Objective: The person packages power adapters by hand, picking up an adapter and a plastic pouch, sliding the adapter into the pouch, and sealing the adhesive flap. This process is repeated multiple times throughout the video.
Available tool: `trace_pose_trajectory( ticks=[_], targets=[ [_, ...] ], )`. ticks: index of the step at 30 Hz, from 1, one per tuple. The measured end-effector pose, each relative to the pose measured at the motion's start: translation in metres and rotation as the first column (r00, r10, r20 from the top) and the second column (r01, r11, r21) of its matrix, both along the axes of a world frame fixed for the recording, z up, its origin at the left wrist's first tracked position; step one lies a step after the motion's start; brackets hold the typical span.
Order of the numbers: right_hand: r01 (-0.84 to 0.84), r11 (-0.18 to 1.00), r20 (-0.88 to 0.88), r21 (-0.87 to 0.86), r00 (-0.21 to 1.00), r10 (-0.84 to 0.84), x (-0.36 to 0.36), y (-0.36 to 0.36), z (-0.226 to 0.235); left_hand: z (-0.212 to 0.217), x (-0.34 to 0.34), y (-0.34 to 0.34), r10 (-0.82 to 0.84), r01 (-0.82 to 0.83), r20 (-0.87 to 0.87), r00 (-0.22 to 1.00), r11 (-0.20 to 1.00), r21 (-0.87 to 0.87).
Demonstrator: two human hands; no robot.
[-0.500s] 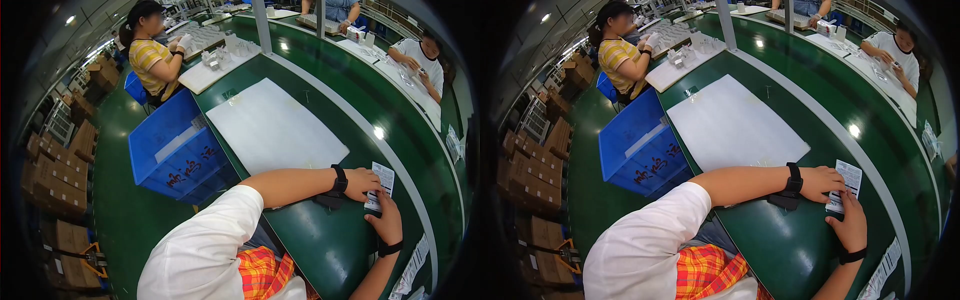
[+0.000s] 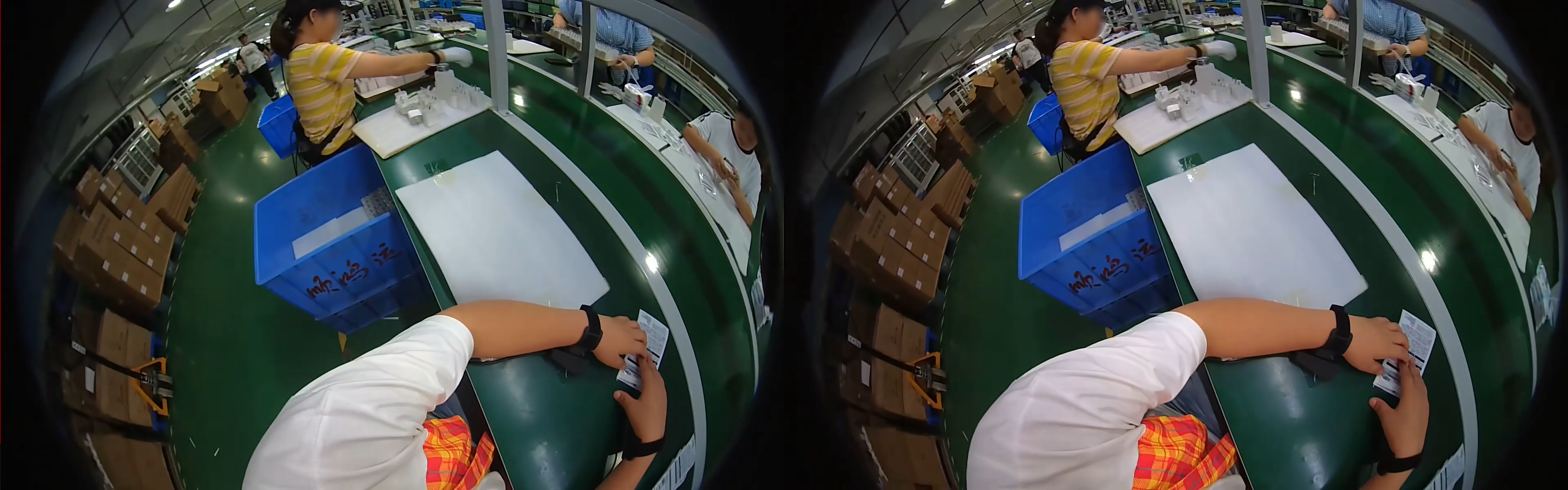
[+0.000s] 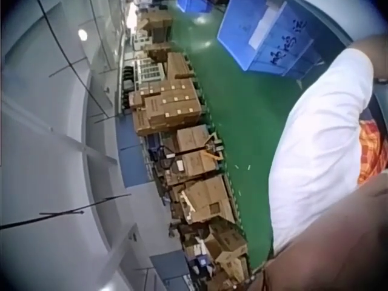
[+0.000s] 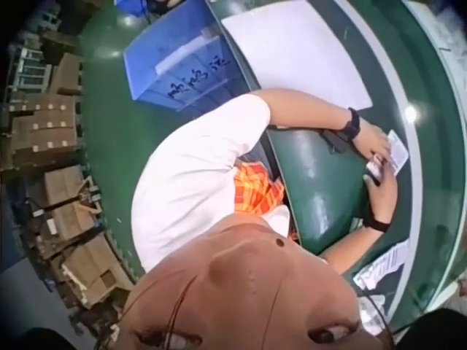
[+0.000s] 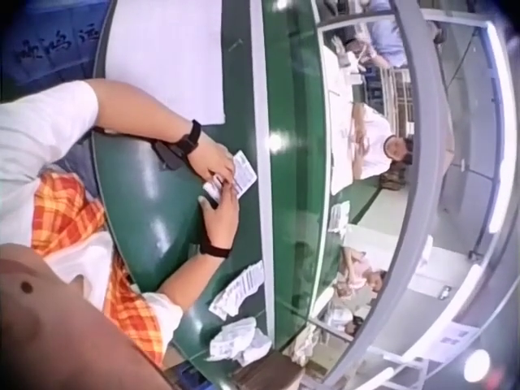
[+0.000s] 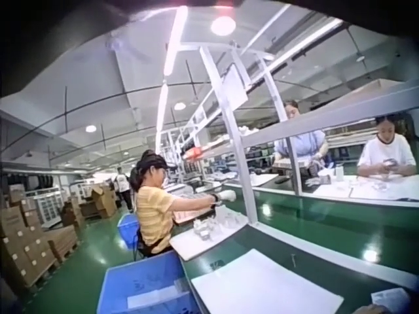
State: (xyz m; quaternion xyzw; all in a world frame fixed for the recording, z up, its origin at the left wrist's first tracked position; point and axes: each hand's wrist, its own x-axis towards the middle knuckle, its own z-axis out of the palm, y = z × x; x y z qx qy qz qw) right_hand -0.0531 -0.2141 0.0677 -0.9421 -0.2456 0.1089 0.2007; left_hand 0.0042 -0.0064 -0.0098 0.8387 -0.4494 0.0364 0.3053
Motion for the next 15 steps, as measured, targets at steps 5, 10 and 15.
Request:
trace_pose_trajectory(
  ticks=[5, 10, 15],
  targets=[
    [-0.027, 0.999, 0.041, 0.02, 0.999, 0.026, 0.002, -0.003, -0.005, -0.004, 0.002, -0.002, 0.009, -0.009, 0.003, 1.0, 1.0, -0.009],
    [-0.003, 1.0, 0.035, 0.021, 0.999, 0.003, 0.003, -0.001, -0.004, -0.002, 0.005, -0.002, 0.04, -0.039, 0.035, 0.999, 0.999, -0.026],
    [-0.016, 1.0, 0.045, 0.025, 0.999, 0.015, 0.001, -0.002, -0.007, 0.011, -0.005, 0.001, 0.083, -0.085, 0.093, 0.992, 0.996, 0.022]
  ],
)
